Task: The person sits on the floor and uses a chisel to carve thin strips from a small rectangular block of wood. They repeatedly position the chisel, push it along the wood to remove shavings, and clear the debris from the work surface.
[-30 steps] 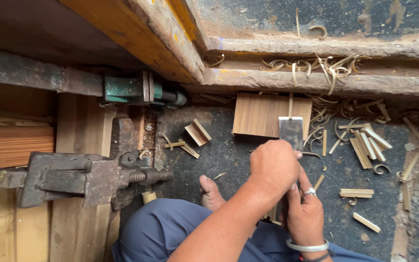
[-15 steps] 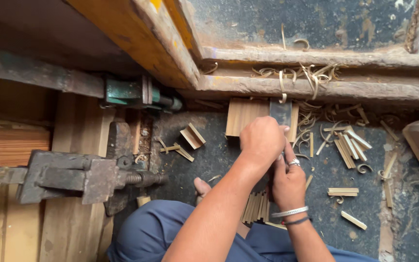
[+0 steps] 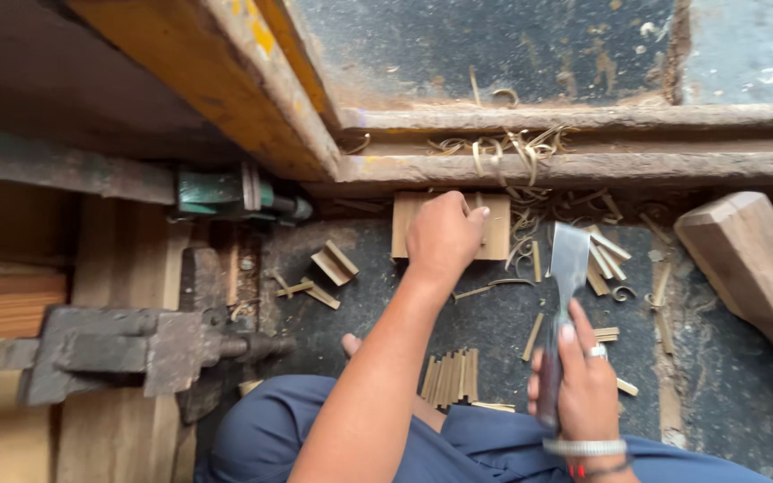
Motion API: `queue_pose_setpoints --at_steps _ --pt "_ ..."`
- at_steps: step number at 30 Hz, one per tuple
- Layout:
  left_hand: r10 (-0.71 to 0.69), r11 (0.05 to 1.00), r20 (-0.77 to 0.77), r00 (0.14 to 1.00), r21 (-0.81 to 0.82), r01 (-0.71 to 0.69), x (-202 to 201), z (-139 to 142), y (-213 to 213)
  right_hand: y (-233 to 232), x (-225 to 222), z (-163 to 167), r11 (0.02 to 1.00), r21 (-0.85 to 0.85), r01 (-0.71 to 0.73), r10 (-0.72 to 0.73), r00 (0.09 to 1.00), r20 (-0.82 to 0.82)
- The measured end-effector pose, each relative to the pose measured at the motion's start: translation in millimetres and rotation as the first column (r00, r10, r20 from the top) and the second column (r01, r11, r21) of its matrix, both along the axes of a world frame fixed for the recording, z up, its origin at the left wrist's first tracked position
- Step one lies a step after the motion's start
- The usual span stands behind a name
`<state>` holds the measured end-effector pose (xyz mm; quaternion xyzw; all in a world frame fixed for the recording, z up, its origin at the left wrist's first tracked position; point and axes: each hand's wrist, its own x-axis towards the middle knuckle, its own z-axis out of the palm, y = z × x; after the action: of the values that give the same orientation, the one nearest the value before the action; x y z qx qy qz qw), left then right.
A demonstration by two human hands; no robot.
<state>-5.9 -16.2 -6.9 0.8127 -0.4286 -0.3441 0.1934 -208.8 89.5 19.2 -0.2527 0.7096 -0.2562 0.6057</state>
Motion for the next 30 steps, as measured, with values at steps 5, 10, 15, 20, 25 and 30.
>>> queue_pose_setpoints --at_steps 5,10,15,20,25,30 --pt "0.002 0.992 0.099 0.995 -0.128 0.011 -12.6 -18.9 -0.2 22.5 -3.3 -8.8 1.0 0.019 0.009 -0.009 1.0 0.007" --pt "0.003 1.0 0.094 0.996 -0.022 -0.001 -4.3 -20.1 -3.2 19.2 13.8 -23.9 0.998 0.006 -0.058 0.058 0.996 0.07" --pt "0.054 0.997 0.049 0.997 -0.049 -0.051 -0.7 -12.2 -2.9 23.4 19.9 -27.2 0.995 -0.012 -0.096 0.096 0.985 0.146" --pt "-0.029 0.995 0.034 0.999 0.093 0.026 0.1 8.0 17.5 27.1 19.0 -26.2 0.973 -0.098 -0.209 0.218 0.972 0.094" --pt "-0.33 0.911 0.031 0.943 0.271 0.31 -35.9 21.9 59.3 31.7 27.3 -19.7 0.98 -0.04 -0.193 0.196 0.977 0.078" --pt "-0.361 0.855 -0.017 0.932 0.392 0.339 -42.7 13.3 64.2 32.2 41.5 -11.3 0.96 -0.03 -0.277 0.276 0.96 -0.036"
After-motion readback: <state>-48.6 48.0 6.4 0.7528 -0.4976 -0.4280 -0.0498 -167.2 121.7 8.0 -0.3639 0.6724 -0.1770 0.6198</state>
